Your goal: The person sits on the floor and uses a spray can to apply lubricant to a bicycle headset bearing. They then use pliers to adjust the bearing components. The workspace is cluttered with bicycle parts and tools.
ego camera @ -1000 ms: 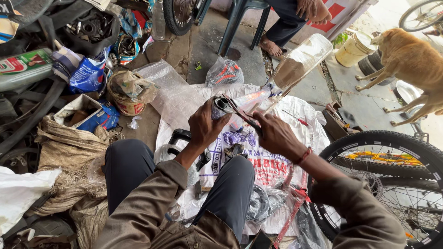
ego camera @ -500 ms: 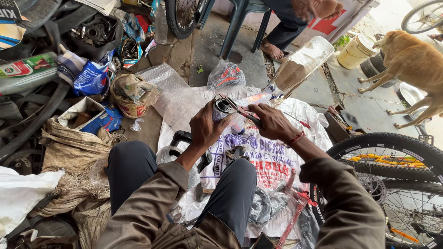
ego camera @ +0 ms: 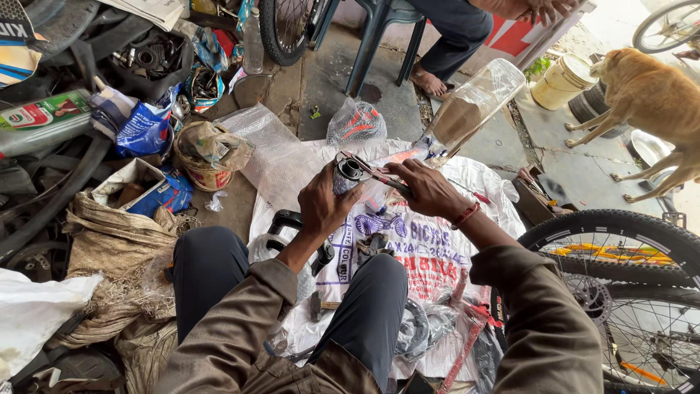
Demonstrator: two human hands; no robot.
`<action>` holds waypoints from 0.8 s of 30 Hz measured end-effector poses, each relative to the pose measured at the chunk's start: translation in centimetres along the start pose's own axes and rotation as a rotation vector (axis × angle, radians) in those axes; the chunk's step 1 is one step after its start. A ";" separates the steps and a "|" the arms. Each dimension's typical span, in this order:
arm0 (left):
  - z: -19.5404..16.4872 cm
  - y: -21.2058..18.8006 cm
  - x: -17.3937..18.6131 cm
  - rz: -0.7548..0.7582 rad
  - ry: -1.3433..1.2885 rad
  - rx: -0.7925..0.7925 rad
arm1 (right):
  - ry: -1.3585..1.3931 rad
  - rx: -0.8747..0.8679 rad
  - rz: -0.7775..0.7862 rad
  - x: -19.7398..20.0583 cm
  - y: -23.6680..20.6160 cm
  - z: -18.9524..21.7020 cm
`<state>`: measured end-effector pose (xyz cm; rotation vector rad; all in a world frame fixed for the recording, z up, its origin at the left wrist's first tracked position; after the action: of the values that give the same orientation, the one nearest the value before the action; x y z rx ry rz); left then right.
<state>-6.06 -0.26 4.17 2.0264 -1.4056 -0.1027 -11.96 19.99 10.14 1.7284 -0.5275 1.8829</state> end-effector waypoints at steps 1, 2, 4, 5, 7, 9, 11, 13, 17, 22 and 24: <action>0.0 0.0 0.0 0.005 -0.018 0.000 | -0.002 -0.004 0.010 -0.2 0.2 -0.3; 0.0 0.0 0.0 0.012 -0.035 0.000 | -0.003 -0.009 0.020 -0.2 0.4 -0.5; 0.0 -0.1 0.0 0.006 -0.030 -0.014 | -0.015 -0.037 0.037 -0.2 0.4 -0.3; 0.0 -0.1 0.0 0.004 -0.027 -0.024 | -0.022 -0.052 0.044 0.0 0.3 0.1; 0.1 0.0 0.0 -0.001 -0.011 -0.035 | -0.002 -0.064 0.016 0.8 -0.4 1.4; 0.1 -0.2 0.1 -0.018 -0.007 -0.058 | 0.009 -0.209 0.080 0.4 -2.0 2.6; -0.3 -0.3 0.3 -0.056 -0.019 -0.114 | -0.003 -0.486 0.222 -0.5 -4.4 2.7; 0.3 -0.4 0.1 -0.014 -0.009 -0.033 | -0.021 -0.360 0.119 0.2 -4.2 3.6; -0.2 -0.3 0.2 -0.021 0.020 -0.050 | 0.007 -0.104 0.009 0.6 -1.7 2.4; 0.0 0.0 0.3 0.016 -0.028 -0.019 | 0.000 -0.003 -0.017 0.2 0.1 0.8; 0.4 -0.1 0.1 0.029 -0.007 0.014 | 0.004 -0.079 0.046 -0.1 -0.1 1.0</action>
<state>-6.08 -0.53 3.88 2.0181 -1.4431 -0.0883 -11.11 19.40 10.15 1.6742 -0.6365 1.8708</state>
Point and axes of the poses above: each hand's wrist, its own y-axis towards the middle knuckle, its own x-axis out of the back of the hand, z = x × y, the point moved 7 cm from there along y, towards the middle knuckle, and after that the axes turned 4 degrees about z, right-handed, at the moved point
